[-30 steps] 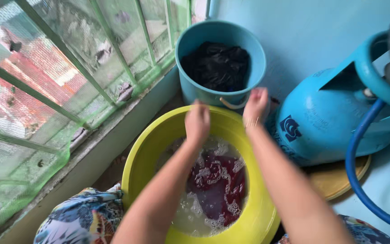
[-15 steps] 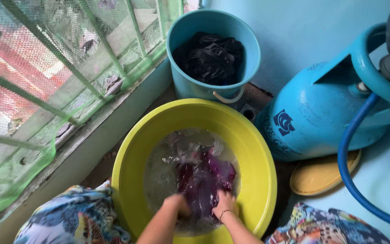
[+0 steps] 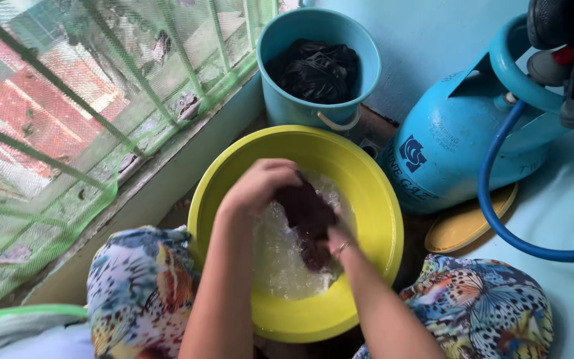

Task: The person washes clothes by hand in a yellow basin, scrubbing garments in soapy water, wringing them out, and moving them into a blue bucket.

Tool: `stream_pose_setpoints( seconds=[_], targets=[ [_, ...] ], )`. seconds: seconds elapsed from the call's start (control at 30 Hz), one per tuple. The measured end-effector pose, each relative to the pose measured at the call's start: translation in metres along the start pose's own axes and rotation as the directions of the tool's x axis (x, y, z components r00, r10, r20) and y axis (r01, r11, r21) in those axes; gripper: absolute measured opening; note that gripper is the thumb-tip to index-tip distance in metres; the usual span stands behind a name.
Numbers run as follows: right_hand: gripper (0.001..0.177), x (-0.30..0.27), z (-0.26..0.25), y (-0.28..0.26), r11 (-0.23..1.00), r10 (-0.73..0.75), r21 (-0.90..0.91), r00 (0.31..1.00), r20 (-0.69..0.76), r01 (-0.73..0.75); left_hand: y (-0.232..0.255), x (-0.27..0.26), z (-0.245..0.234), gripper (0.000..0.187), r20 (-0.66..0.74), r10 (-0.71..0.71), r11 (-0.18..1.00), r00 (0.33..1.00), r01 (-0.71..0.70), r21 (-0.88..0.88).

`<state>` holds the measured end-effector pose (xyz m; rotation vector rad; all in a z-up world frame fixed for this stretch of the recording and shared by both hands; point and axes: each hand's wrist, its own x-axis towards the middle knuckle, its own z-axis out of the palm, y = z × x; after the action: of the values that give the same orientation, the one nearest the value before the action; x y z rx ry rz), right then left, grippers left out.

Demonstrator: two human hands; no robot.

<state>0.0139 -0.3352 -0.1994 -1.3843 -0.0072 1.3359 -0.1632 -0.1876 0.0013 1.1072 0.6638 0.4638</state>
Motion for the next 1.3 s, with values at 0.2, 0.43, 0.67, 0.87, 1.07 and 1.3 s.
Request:
stream_pose_setpoints(
  seconds=[0.2, 0.43, 0.67, 0.87, 1.07, 1.3],
  targets=[
    [0.056, -0.024, 0.003, -0.063, 0.823, -0.427, -0.234, 0.835, 0.347, 0.518, -0.077, 0.007, -0.033, 0.058, -0.668, 0.041, 0.886, 0.743, 0.282, 0.367],
    [0.07, -0.097, 0.028, -0.094, 0.835, -0.367, -0.209, 0.799, 0.477, 0.509, -0.109, 0.013, 0.021, 0.063, 0.056, -0.608, 0.574, 0.792, 0.486, -0.659],
    [0.064, -0.125, 0.031, -0.113, 0.85, -0.514, 0.441, 0.642, 0.569, 0.289, -0.11, 0.007, 0.037, 0.031, 0.164, -0.302, 0.395, 0.939, 0.28, -0.875],
    [0.061, -0.104, 0.013, -0.088, 0.751, -0.369, 0.657, 0.866, 0.337, 0.064, -0.086, 0.011, 0.045, 0.033, -0.07, -0.392, 0.572, 0.917, 0.184, -0.799],
    [0.07, -0.076, 0.036, -0.067, 0.9, -0.281, 0.418, 0.9, 0.332, 0.127, -0.113, -0.003, 0.041, 0.05, 0.073, -0.433, 0.568, 0.899, 0.335, -0.752],
    [0.033, -0.092, 0.04, -0.099, 0.885, -0.351, 0.408, 0.896, 0.272, 0.223, -0.088, -0.025, 0.048, 0.073, 0.144, -0.372, 0.605, 0.917, 0.357, -0.711]
  ],
)
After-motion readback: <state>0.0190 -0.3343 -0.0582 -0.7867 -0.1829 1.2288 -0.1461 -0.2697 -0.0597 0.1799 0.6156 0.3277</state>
